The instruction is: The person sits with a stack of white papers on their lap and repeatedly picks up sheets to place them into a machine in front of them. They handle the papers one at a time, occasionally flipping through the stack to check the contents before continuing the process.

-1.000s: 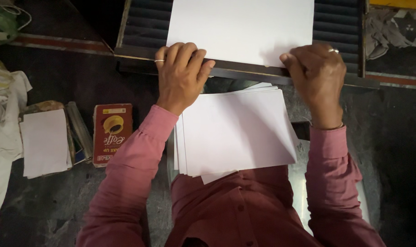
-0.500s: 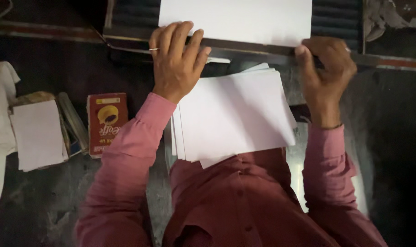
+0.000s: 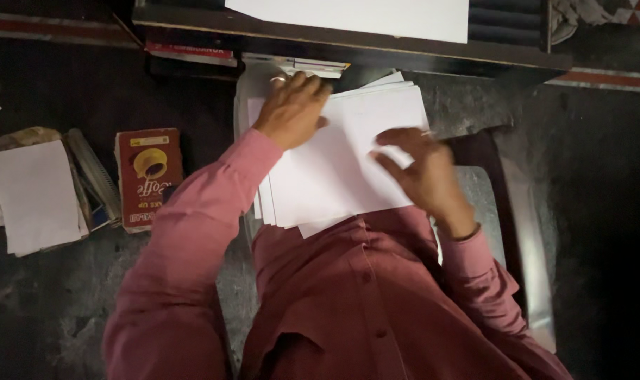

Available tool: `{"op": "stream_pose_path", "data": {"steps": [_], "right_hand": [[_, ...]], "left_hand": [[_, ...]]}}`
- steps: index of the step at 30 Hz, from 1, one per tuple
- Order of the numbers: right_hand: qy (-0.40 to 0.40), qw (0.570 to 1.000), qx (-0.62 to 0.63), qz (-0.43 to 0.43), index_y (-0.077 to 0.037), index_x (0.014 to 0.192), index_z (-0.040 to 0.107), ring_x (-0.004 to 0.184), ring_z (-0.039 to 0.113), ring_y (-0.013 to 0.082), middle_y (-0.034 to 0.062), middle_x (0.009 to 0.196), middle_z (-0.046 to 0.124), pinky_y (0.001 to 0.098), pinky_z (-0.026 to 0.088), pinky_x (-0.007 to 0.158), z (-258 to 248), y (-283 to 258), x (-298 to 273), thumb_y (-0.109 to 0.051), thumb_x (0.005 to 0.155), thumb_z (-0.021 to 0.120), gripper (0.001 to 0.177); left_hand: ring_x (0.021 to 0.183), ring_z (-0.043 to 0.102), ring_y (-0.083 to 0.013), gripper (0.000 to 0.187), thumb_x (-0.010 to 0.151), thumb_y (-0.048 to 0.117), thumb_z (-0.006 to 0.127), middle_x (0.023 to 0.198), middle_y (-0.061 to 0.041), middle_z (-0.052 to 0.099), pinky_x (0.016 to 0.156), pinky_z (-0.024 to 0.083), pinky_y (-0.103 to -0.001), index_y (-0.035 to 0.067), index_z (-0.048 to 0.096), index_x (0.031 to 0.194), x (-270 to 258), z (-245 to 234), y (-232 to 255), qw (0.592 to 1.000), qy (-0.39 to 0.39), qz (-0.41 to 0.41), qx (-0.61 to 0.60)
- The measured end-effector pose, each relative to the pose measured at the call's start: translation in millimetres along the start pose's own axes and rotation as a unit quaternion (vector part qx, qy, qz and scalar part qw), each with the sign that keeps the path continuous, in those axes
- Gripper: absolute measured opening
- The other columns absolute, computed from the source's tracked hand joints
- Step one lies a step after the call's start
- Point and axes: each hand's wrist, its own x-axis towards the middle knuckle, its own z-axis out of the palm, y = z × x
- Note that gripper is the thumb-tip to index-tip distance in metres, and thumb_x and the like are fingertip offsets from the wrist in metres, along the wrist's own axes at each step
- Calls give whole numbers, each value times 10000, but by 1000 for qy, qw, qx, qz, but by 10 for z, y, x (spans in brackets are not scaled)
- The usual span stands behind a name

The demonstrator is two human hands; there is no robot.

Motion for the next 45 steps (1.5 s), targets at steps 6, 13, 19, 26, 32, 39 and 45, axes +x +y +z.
{"op": "stream_pose_path", "data": {"steps": [6,13,19,26,32,39,45], "right_hand": [[-86,967,8,-240,-30,1109,753,1018,714,308,124,1150,759,413,565,930,505,-188,-118,-241,924,772,282],[-125,965,1,-229,-4,1122,739,955,717,328,144,1109,753,410,559,910,552,-279,-180,-239,920,748,310],[-99,970,-22,-223,2,1112,737,939,708,349,162,1070,755,425,563,870,516,-256,-158,-222,899,759,310],[-69,981,-8,-181,-10,1109,721,860,730,306,160,1076,762,402,586,810,549,-110,-85,-213,925,741,275],[-65,989,-15,-130,11,1105,726,797,727,289,160,1025,769,404,582,743,489,-138,-54,-200,928,737,276],[-70,992,0,-106,-16,1113,736,792,753,243,137,1043,775,376,607,732,525,-27,-28,-237,949,727,276],[-34,997,25,-58,-45,1159,738,773,747,227,143,1173,761,323,614,689,409,210,33,-206,953,737,262]], "left_hand": [[1323,462,-329,594,817,345,813,1335,-118,608,1097,309,-596,74,632,1313,-19,17,-247,979,-126,-122,-104],[1268,518,-336,554,752,167,847,1285,-126,662,1049,357,-564,82,674,1272,-1,133,-331,983,-21,-105,-152],[1167,596,-336,369,784,117,841,1167,-118,727,1029,397,-502,83,693,1121,9,56,-281,975,1,-117,-187],[1110,620,-325,233,831,104,819,1056,-135,732,1031,399,-499,91,692,1025,3,32,-295,971,8,-120,-207],[994,673,-359,144,858,92,802,1000,-166,728,892,516,-479,78,693,950,-13,39,-370,967,80,-104,-220],[939,692,-349,98,859,45,772,957,-128,743,810,536,-469,56,674,858,-42,-22,-369,964,122,-70,-224],[797,687,-262,79,908,17,734,817,-89,715,716,529,-414,45,670,871,-44,-136,-318,952,91,-98,-275]]}}
